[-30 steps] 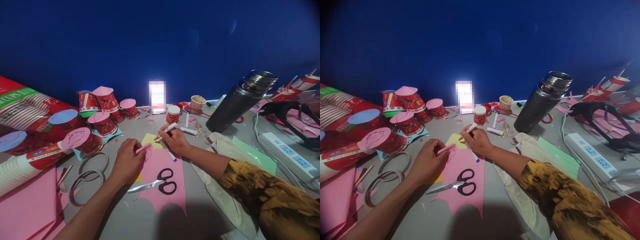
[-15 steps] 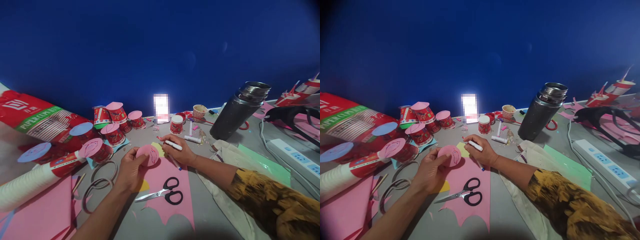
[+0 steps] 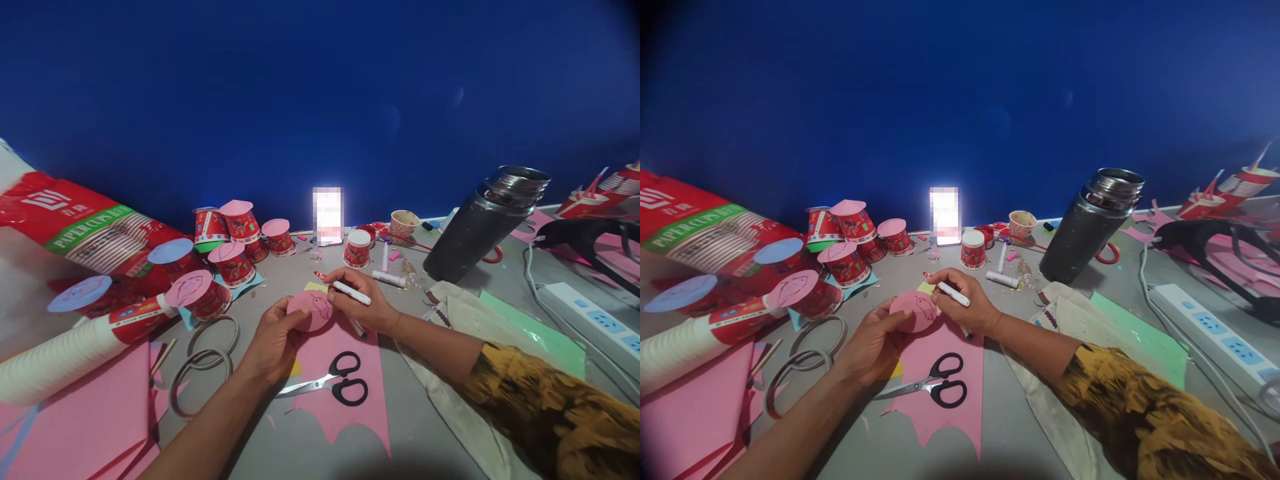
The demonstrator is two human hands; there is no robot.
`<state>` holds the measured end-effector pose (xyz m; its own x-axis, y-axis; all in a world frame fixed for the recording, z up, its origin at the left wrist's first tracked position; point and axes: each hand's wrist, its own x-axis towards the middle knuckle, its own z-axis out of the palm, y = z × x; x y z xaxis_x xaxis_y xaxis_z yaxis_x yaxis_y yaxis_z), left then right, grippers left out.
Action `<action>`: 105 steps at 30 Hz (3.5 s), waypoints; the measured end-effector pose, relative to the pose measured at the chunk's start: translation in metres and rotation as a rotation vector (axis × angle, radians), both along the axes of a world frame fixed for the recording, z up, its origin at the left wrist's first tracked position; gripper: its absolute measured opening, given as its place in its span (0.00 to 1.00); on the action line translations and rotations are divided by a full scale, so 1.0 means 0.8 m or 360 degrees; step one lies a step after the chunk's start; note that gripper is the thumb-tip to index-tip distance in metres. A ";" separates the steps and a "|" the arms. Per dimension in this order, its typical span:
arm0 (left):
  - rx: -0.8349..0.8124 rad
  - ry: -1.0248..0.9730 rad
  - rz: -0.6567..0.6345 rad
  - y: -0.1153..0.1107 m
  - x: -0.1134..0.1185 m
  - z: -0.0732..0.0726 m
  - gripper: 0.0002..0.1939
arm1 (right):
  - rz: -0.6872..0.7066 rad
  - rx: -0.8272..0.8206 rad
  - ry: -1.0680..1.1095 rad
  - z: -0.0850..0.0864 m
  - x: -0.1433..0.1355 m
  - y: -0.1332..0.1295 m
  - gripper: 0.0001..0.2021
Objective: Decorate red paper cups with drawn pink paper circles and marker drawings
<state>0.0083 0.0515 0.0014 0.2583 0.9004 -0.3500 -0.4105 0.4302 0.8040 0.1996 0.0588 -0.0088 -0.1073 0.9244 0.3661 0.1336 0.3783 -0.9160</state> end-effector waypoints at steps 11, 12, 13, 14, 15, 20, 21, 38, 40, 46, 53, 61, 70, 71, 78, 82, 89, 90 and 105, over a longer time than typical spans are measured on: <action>0.0039 -0.0062 -0.0119 -0.001 -0.001 -0.001 0.17 | 0.0054 0.0025 -0.0049 0.000 0.006 -0.001 0.10; 0.0044 -0.0060 -0.0132 -0.002 -0.001 -0.002 0.17 | 0.0064 0.0035 -0.0069 -0.001 0.007 -0.001 0.10; 0.0045 -0.0052 -0.0143 -0.002 -0.001 -0.002 0.17 | 0.0072 0.0056 -0.0106 -0.001 0.007 -0.002 0.10; 0.0044 -0.0038 -0.0150 -0.003 -0.001 -0.003 0.16 | 0.0069 0.0086 -0.0154 -0.002 0.007 -0.002 0.09; 0.0041 -0.0017 -0.0153 -0.003 -0.001 -0.004 0.16 | 0.0049 0.0126 -0.0198 -0.002 0.007 -0.002 0.09; 0.0041 0.0011 -0.0095 -0.002 -0.002 -0.008 0.16 | -0.0134 0.0481 -0.0262 -0.001 0.008 -0.002 0.11; 0.0037 -0.0006 -0.0066 -0.001 -0.002 -0.008 0.15 | -0.0155 0.0572 -0.0283 0.001 0.008 -0.002 0.11; 0.0049 -0.0180 -0.0077 0.001 -0.002 -0.005 0.17 | -0.0038 0.1059 -0.0586 0.007 -0.002 -0.015 0.06; 0.0031 -0.0174 -0.0055 0.001 -0.002 -0.003 0.16 | -0.0027 0.1091 -0.0580 0.006 -0.002 -0.013 0.06; -0.0040 -0.0188 0.0050 0.003 -0.001 -0.004 0.10 | -0.0006 0.1094 -0.0592 0.004 -0.001 -0.012 0.06; -0.0072 -0.0193 0.0048 0.001 0.000 -0.004 0.11 | -0.0002 0.1083 -0.0591 0.002 -0.002 -0.013 0.06; -0.0064 -0.0197 0.0040 0.002 0.001 -0.003 0.12 | -0.0001 0.1062 -0.0625 0.000 -0.001 -0.012 0.05; -0.0077 -0.0163 0.0104 0.002 0.000 -0.006 0.08 | -0.0022 0.1094 -0.0639 0.001 -0.001 -0.012 0.05; -0.0073 -0.0162 0.0102 0.002 0.000 -0.006 0.08 | -0.0020 0.1090 -0.0641 0.001 -0.001 -0.012 0.05; -0.0053 -0.0157 0.0024 0.002 -0.001 -0.005 0.09 | -0.0018 0.1047 -0.0666 -0.002 -0.001 -0.011 0.04; -0.0071 -0.0175 0.0054 0.002 0.001 -0.005 0.07 | -0.0018 0.1074 -0.0670 -0.002 0.000 -0.010 0.05; -0.0062 -0.0151 0.0078 0.003 0.001 -0.003 0.05 | -0.0024 0.1084 -0.0659 0.003 0.000 -0.012 0.05; -0.0056 -0.0150 0.0067 0.003 0.000 -0.003 0.05 | -0.0023 0.1085 -0.0662 0.002 0.000 -0.012 0.05; -0.0073 -0.0135 0.0092 0.003 0.002 -0.003 0.06 | -0.0029 0.1091 -0.0653 0.001 0.001 -0.011 0.04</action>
<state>0.0100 0.0535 -0.0007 0.2366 0.8982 -0.3704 -0.5016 0.4394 0.7452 0.2004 0.0497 -0.0077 -0.3439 0.5104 0.7881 0.4212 0.8340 -0.3564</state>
